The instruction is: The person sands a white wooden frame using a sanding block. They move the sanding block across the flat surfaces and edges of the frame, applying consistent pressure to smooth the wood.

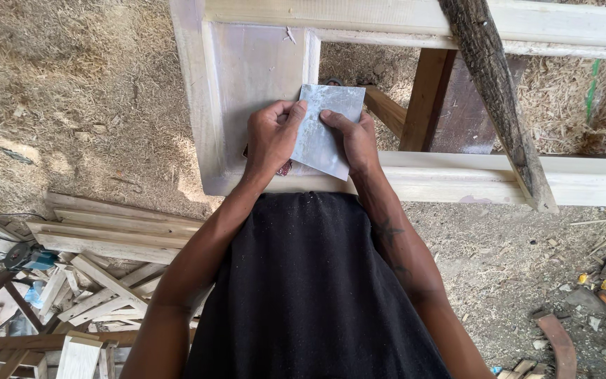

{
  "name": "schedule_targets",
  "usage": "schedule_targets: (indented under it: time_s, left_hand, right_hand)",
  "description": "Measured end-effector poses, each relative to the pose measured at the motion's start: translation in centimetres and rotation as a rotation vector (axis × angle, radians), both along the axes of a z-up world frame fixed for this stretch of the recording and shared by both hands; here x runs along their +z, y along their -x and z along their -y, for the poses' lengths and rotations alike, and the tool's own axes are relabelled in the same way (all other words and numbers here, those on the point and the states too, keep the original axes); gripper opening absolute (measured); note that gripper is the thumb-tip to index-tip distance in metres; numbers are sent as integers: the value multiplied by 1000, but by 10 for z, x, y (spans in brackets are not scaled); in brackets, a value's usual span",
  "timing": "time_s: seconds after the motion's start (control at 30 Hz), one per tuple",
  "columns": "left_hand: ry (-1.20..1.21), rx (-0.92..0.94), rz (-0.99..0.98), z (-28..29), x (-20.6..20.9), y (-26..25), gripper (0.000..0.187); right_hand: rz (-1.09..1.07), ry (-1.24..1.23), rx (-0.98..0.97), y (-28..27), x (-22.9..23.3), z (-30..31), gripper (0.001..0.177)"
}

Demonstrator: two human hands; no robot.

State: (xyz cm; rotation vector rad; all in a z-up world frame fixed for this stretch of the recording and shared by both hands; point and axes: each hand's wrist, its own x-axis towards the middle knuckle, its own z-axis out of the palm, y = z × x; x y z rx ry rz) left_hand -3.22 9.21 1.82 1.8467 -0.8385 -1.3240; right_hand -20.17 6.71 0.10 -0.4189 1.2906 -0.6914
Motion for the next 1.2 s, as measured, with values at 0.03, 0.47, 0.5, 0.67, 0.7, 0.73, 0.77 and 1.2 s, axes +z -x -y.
schedule_targets:
  time_s: [0.03, 0.47, 0.5, 0.67, 0.7, 0.73, 0.77, 1.2]
  left_hand:
    - [4, 3, -7, 0, 0, 1, 36]
    - [7, -15, 31, 15, 0, -3, 38]
    - [22, -7, 19, 16, 0, -3, 37]
    - [-16, -8, 20, 19, 1, -4, 37]
    - [-12, -11, 20, 19, 1, -3, 38]
    - [-17, -11, 28, 20, 2, -3, 38]
    - [-22, -10, 35, 21, 2, -2, 38]
    - [103, 54, 4, 44, 0, -3, 39]
  right_hand:
    - [-2, -5, -5, 0, 0, -1, 28]
    - [-29, 19, -11, -9, 6, 13, 30]
    - [-34, 20, -6, -9, 6, 14, 30]
    - [-31, 23, 5, -9, 7, 18, 29]
    - [-31, 23, 4, -9, 7, 18, 29]
    - [-27, 20, -3, -9, 7, 19, 29]
    - [-23, 17, -10, -9, 6, 19, 28]
    - [18, 51, -25, -13, -1, 45, 28]
